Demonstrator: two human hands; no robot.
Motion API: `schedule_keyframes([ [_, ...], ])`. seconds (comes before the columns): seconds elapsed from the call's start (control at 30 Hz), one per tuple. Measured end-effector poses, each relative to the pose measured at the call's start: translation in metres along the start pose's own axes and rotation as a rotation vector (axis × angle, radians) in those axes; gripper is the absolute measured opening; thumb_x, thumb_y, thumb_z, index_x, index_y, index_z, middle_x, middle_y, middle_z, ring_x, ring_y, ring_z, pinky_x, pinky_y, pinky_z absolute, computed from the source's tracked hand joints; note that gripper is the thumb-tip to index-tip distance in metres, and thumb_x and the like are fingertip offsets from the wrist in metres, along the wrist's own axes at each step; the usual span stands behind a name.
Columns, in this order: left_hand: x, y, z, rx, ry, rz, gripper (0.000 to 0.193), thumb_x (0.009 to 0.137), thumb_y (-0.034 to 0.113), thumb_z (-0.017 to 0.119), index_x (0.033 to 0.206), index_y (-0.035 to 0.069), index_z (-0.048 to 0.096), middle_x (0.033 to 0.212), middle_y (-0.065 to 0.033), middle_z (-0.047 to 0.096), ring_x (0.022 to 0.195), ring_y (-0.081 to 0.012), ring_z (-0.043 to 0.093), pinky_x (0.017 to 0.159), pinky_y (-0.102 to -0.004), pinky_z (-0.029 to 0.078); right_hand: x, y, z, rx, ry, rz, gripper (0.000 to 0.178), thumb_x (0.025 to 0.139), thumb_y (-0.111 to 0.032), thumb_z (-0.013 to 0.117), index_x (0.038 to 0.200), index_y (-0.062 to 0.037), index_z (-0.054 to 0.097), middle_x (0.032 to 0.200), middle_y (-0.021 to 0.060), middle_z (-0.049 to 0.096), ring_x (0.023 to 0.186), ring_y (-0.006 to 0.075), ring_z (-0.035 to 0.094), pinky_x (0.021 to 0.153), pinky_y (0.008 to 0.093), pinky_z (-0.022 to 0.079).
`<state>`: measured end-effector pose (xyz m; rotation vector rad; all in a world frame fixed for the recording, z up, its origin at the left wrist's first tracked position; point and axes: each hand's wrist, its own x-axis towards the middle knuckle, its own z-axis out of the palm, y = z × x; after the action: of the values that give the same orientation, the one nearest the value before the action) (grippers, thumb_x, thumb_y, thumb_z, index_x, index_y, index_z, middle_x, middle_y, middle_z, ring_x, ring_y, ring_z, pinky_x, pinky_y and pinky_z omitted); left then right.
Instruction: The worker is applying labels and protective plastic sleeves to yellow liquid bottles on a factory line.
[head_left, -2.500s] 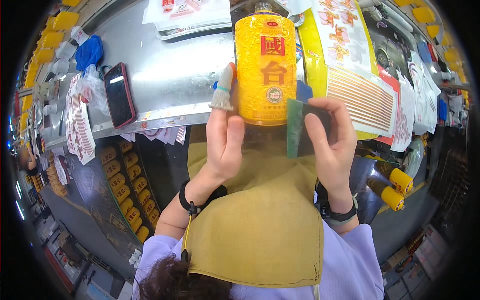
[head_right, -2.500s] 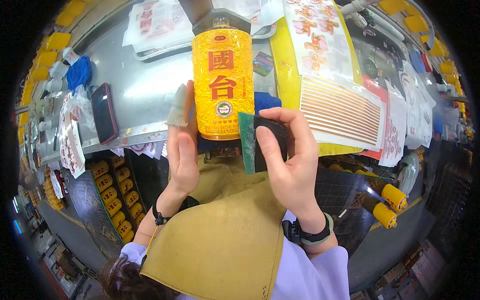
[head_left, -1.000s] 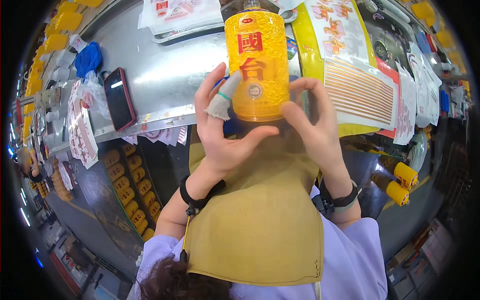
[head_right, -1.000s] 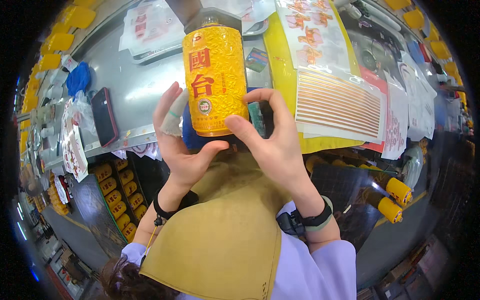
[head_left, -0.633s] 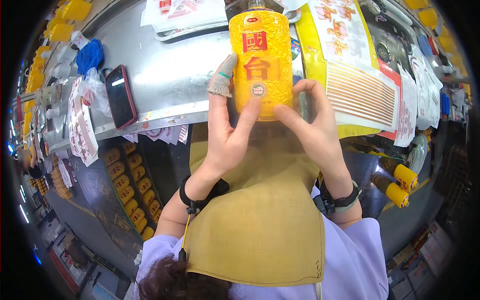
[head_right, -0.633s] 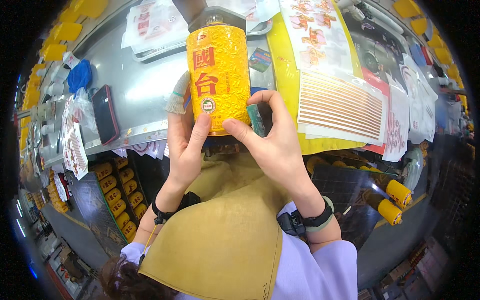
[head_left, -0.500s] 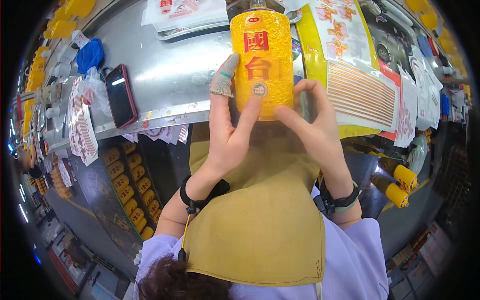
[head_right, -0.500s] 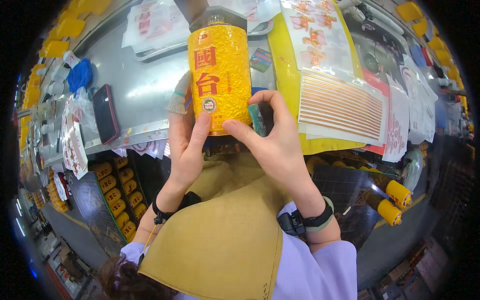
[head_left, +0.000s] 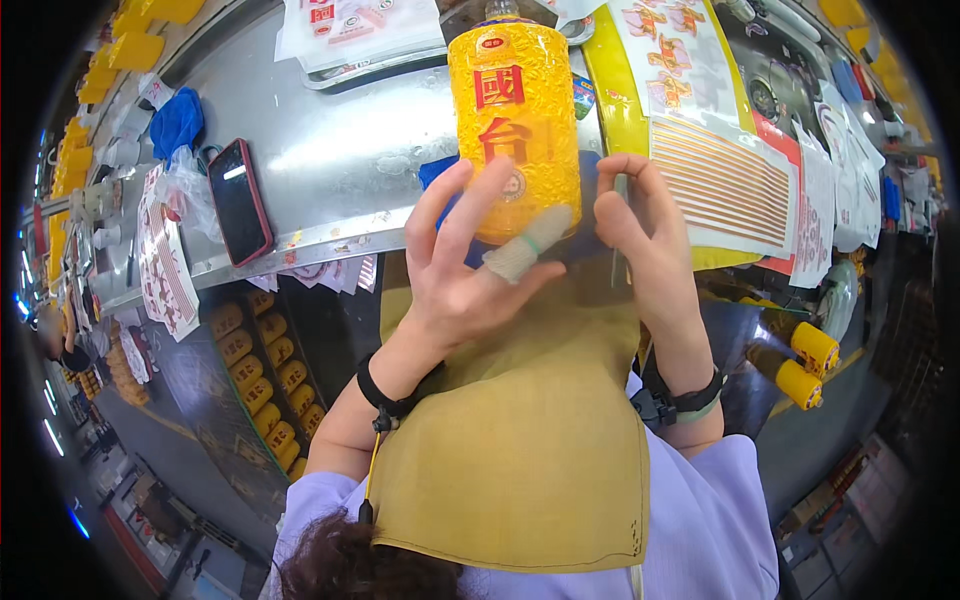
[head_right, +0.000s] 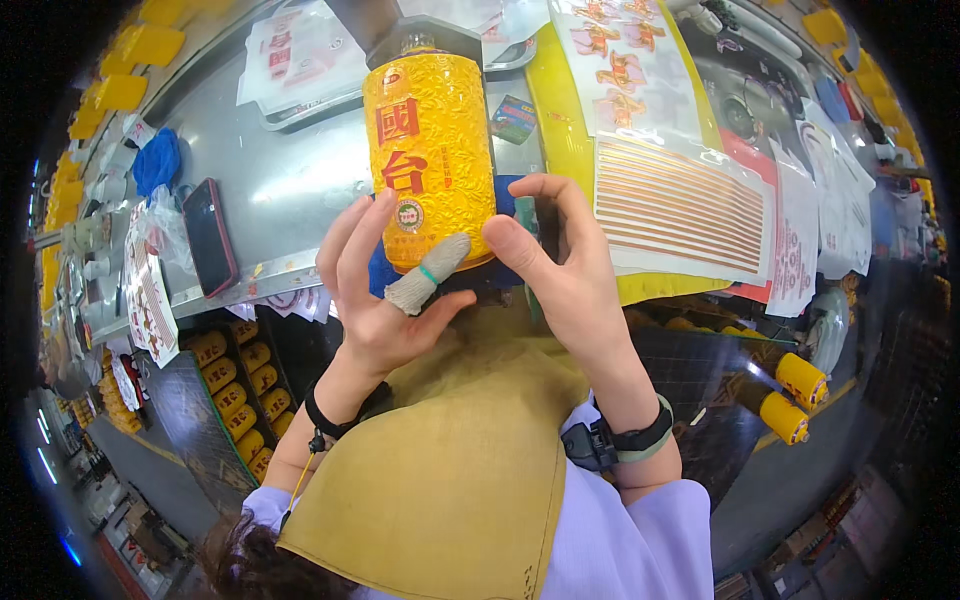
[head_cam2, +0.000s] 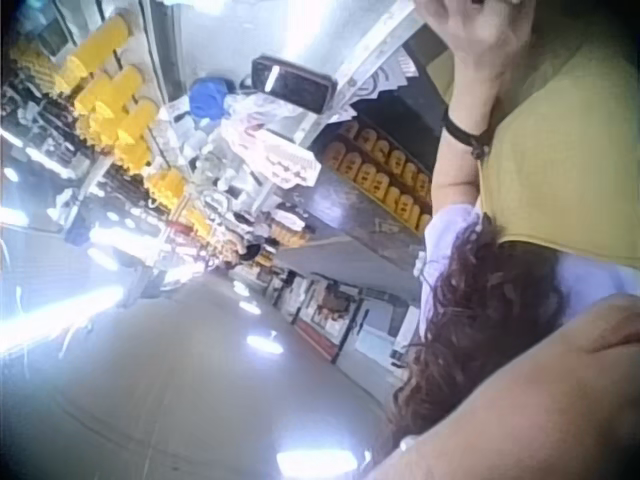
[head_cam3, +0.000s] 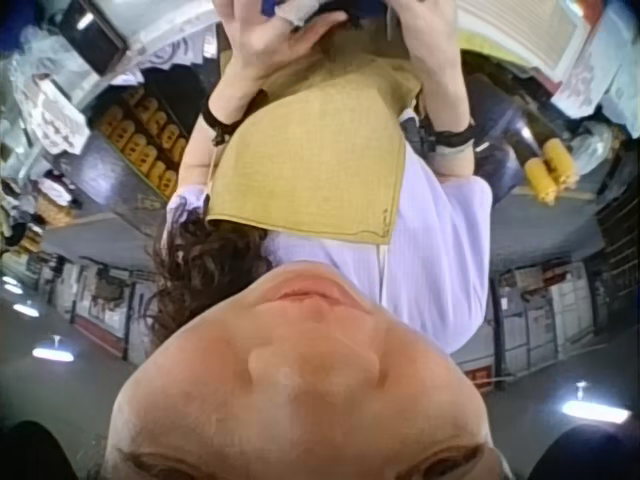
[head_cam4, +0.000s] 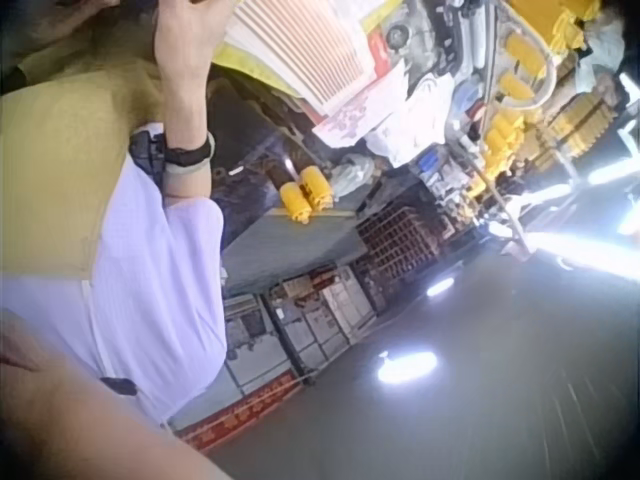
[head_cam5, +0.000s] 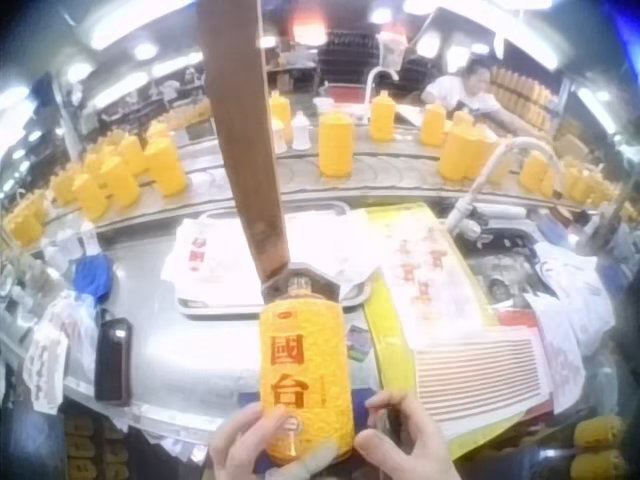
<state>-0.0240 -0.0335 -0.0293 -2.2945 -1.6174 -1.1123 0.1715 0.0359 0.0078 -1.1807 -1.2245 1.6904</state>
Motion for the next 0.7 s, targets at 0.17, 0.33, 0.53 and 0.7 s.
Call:
schedule_keyframes([
  [0.17, -0.012, -0.001, 0.002, -0.055, 0.124, -0.122, 0.06, 0.075, 0.029, 0.092, 0.127, 0.008, 0.071, 0.148, -0.0221, 0.049, 0.135, -0.0403, 0.048, 0.111, -0.0475, 0.042, 0.001, -0.005, -0.004, -0.067, 0.004, -0.022, 0.041, 0.096, -0.024, 0.078, 0.121, -0.0008, 0.056, 0.106, 0.0001, 0.056, 0.098, 0.007, 0.05, 0.087, 0.0226, 0.042],
  [0.33, -0.011, 0.0, 0.004, -0.072, 0.132, -0.168, 0.064, 0.072, 0.026, 0.094, 0.129, 0.01, 0.07, 0.146, -0.0181, 0.048, 0.134, -0.0388, 0.048, 0.109, -0.0455, 0.043, 0.003, -0.002, 0.004, -0.225, -0.023, -0.129, 0.045, 0.091, -0.025, 0.082, 0.12, -0.0011, 0.056, 0.104, 0.0011, 0.058, 0.097, 0.009, 0.052, 0.086, 0.024, 0.042],
  [0.53, -0.009, 0.006, 0.007, 0.018, 0.143, -0.113, 0.047, 0.065, 0.021, 0.093, 0.11, 0.026, 0.08, 0.139, -0.0134, 0.059, 0.125, -0.0328, 0.053, 0.102, -0.0401, 0.052, 0.002, -0.004, 0.008, -0.04, 0.013, -0.078, 0.042, 0.097, -0.028, 0.076, 0.123, -0.0022, 0.055, 0.103, 0.0004, 0.057, 0.093, 0.0074, 0.052, 0.083, 0.0221, 0.042],
  [0.7, -0.019, -0.002, 0.005, -0.038, 0.196, -0.193, 0.047, 0.066, 0.012, 0.093, 0.111, 0.012, 0.079, 0.138, -0.0172, 0.062, 0.124, -0.0367, 0.058, 0.101, -0.0439, 0.052, 0.005, -0.018, 0.0, -0.165, 0.003, -0.117, 0.036, 0.106, -0.029, 0.063, 0.13, -0.0027, 0.055, 0.098, -0.0027, 0.053, 0.089, 0.0055, 0.048, 0.078, 0.0208, 0.039],
])
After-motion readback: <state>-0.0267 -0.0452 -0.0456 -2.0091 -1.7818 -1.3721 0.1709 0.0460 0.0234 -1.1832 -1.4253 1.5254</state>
